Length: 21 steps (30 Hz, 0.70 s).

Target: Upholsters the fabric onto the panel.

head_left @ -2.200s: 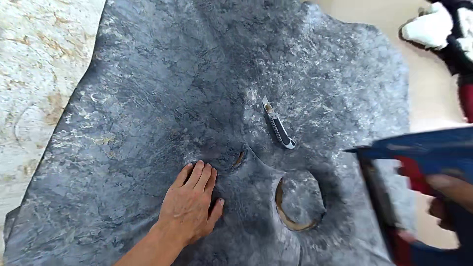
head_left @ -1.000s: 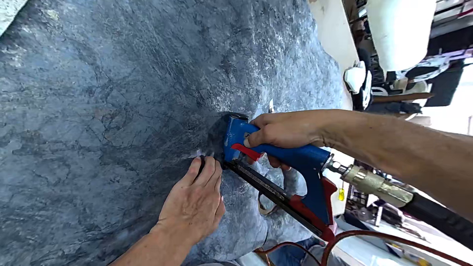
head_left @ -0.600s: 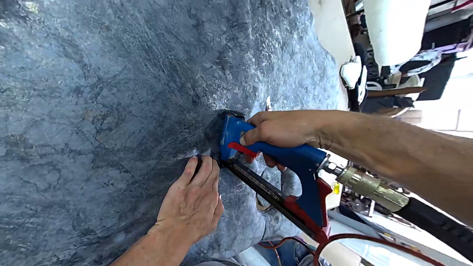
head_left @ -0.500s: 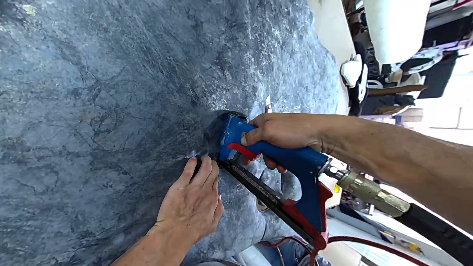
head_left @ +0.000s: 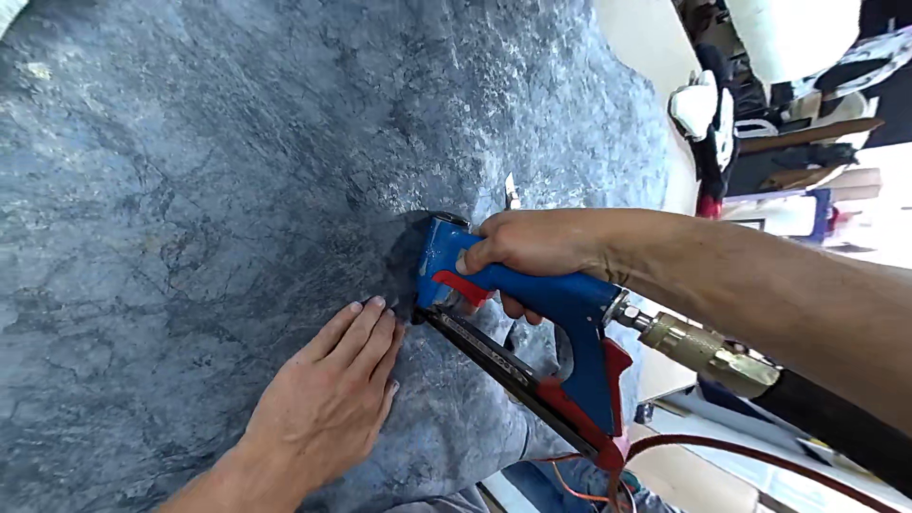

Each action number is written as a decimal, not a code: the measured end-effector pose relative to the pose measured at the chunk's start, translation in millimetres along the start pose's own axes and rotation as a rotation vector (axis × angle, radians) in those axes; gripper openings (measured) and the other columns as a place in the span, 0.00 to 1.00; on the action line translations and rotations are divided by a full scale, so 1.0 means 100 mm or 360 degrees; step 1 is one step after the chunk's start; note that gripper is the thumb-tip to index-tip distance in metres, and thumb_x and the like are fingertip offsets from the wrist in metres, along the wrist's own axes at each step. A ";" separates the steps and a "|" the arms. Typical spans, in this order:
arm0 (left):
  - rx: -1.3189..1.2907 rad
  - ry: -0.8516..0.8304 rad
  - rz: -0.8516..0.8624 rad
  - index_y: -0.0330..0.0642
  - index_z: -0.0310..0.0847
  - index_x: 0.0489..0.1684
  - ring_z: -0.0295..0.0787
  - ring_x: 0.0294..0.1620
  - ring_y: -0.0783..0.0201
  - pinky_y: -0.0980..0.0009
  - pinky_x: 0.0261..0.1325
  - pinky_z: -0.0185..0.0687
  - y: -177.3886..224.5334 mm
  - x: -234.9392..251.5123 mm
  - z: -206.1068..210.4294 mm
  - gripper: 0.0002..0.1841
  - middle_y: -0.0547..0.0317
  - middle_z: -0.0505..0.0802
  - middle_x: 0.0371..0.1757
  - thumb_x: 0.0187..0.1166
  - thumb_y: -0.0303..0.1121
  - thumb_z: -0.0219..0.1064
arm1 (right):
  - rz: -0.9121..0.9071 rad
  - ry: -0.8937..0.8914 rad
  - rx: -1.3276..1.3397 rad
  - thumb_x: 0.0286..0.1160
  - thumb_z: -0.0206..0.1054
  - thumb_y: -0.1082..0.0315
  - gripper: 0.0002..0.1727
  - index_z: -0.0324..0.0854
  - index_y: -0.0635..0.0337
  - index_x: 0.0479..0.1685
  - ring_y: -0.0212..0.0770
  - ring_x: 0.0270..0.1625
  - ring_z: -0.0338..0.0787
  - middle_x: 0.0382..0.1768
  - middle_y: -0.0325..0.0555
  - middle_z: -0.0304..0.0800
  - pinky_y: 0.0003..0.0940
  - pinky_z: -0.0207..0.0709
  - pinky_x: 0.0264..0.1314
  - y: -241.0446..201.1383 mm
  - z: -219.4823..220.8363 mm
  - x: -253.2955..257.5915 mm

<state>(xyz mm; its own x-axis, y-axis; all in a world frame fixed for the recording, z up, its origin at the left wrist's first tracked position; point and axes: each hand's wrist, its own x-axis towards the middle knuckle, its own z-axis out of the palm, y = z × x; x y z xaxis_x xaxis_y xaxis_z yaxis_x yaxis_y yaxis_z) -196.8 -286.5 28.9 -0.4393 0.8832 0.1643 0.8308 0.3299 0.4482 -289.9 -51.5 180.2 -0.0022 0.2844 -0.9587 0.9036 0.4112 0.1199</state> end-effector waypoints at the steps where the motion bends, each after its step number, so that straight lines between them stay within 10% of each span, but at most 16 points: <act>1: 0.0080 -0.0054 0.0005 0.40 0.82 0.74 0.69 0.88 0.49 0.48 0.90 0.58 0.01 -0.01 -0.01 0.34 0.49 0.83 0.81 0.90 0.52 0.37 | 0.0025 0.0032 0.0068 0.91 0.50 0.62 0.13 0.77 0.60 0.50 0.38 0.09 0.79 0.26 0.50 0.90 0.30 0.75 0.09 0.01 0.03 -0.03; 6: 0.0220 -0.0166 -0.0036 0.41 0.83 0.73 0.69 0.88 0.50 0.46 0.89 0.56 0.03 0.09 0.03 0.37 0.51 0.82 0.82 0.89 0.55 0.33 | -0.0013 -0.0157 0.0057 0.92 0.51 0.59 0.14 0.76 0.59 0.55 0.45 0.18 0.89 0.39 0.54 0.94 0.38 0.85 0.18 0.08 -0.10 0.18; 21: -0.0006 -0.0092 0.0046 0.42 0.89 0.60 0.78 0.79 0.49 0.48 0.79 0.70 -0.13 0.17 -0.02 0.31 0.50 0.89 0.70 0.80 0.53 0.45 | 0.0016 -0.0145 -0.0085 0.91 0.52 0.59 0.13 0.74 0.60 0.55 0.43 0.18 0.88 0.32 0.53 0.91 0.37 0.85 0.19 -0.15 0.03 0.10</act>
<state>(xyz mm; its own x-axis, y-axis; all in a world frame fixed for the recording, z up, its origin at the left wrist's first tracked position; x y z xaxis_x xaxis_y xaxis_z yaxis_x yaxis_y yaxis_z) -216.2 -276.4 27.7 -0.3945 0.9102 0.1260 0.8416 0.3029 0.4471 -301.9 -57.2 167.9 0.0479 0.2097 -0.9766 0.8792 0.4552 0.1409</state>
